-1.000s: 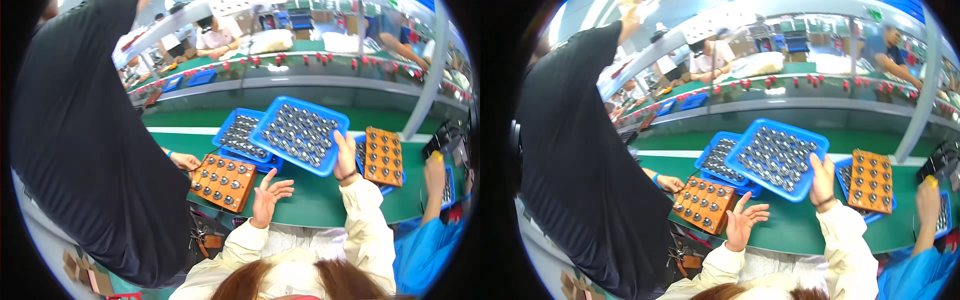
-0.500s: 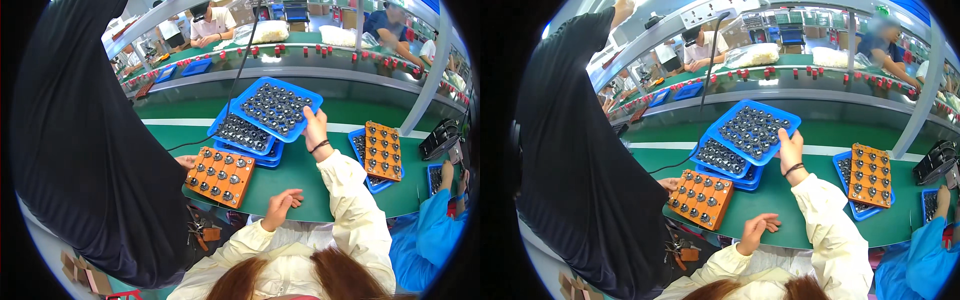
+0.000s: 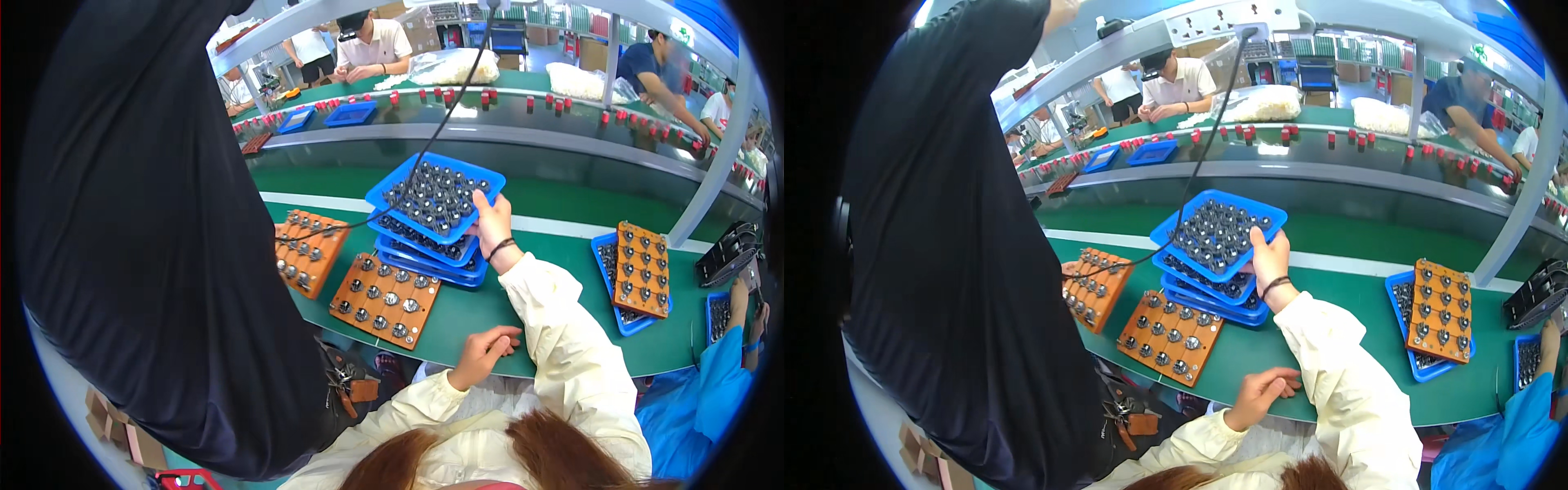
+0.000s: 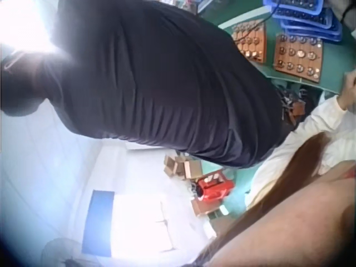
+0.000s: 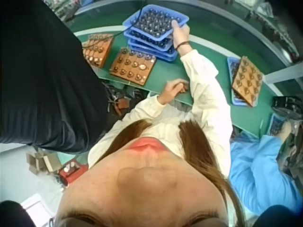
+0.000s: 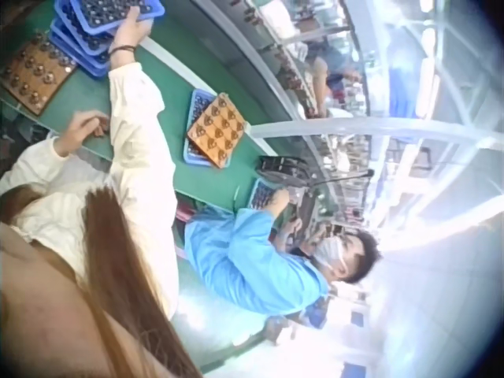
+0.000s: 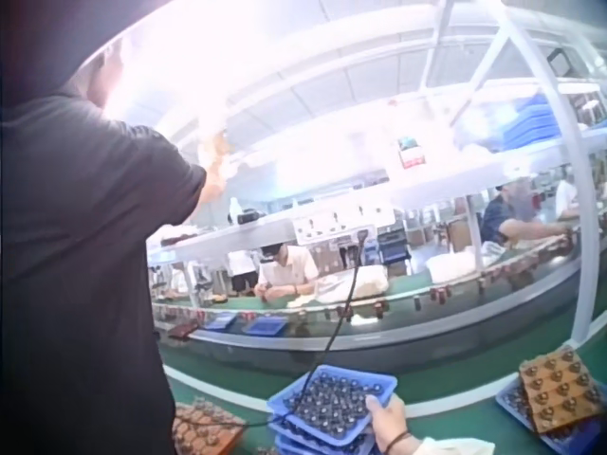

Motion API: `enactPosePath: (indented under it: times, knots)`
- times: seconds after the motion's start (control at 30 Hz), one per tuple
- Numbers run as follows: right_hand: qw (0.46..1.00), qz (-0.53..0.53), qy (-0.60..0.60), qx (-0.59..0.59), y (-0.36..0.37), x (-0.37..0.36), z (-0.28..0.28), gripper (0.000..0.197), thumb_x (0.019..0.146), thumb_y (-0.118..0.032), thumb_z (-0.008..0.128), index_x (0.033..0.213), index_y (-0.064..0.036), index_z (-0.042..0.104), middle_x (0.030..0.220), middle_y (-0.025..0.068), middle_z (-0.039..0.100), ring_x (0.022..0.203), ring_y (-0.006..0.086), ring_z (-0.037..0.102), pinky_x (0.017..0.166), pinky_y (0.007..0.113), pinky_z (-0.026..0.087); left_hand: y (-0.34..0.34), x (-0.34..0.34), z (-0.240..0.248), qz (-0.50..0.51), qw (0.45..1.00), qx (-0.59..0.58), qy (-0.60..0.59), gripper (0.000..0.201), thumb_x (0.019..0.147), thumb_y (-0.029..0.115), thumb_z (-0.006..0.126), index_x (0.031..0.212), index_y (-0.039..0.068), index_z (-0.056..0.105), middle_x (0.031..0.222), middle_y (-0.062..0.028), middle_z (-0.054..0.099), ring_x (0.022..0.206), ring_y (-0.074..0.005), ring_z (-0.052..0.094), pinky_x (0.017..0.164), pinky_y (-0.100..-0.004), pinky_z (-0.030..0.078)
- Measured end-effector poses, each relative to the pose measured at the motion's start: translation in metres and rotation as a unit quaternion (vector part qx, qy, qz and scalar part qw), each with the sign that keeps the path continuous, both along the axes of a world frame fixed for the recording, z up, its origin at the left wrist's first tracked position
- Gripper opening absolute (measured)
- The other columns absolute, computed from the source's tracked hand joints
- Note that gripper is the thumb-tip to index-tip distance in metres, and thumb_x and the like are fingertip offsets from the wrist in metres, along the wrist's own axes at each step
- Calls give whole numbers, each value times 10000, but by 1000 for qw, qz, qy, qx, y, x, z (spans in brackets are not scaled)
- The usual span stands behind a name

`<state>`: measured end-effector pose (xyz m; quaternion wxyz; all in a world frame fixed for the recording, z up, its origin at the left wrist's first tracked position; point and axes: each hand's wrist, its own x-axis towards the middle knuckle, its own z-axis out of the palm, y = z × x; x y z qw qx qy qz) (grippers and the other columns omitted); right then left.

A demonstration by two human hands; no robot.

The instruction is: Inspecting and organizing circular electronic components on trays and boards at an assembly line.

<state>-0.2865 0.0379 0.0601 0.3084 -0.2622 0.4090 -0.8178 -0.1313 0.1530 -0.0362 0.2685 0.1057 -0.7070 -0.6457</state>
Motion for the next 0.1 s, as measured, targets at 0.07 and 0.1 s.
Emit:
enactPosePath:
  times: [0.07,0.1]
  knots:
    - [1000,22,-8,12,7,6,8,324,898,-175,477,1188,-37,435,1075,124,574,841,268,635,590,417,563,3,2,4,2,1000,-1,-15,288,906,131,446,1107,-50,543,901,-126,640,768,-129,586,723,-253,463]
    - [999,9,28,-26,-3,-5,-6,417,894,-202,499,1269,-62,385,1167,131,535,983,296,589,699,453,543,3,0,4,-6,1000,-9,-10,287,907,141,457,1122,-25,549,903,-127,642,785,-145,597,743,-262,469]
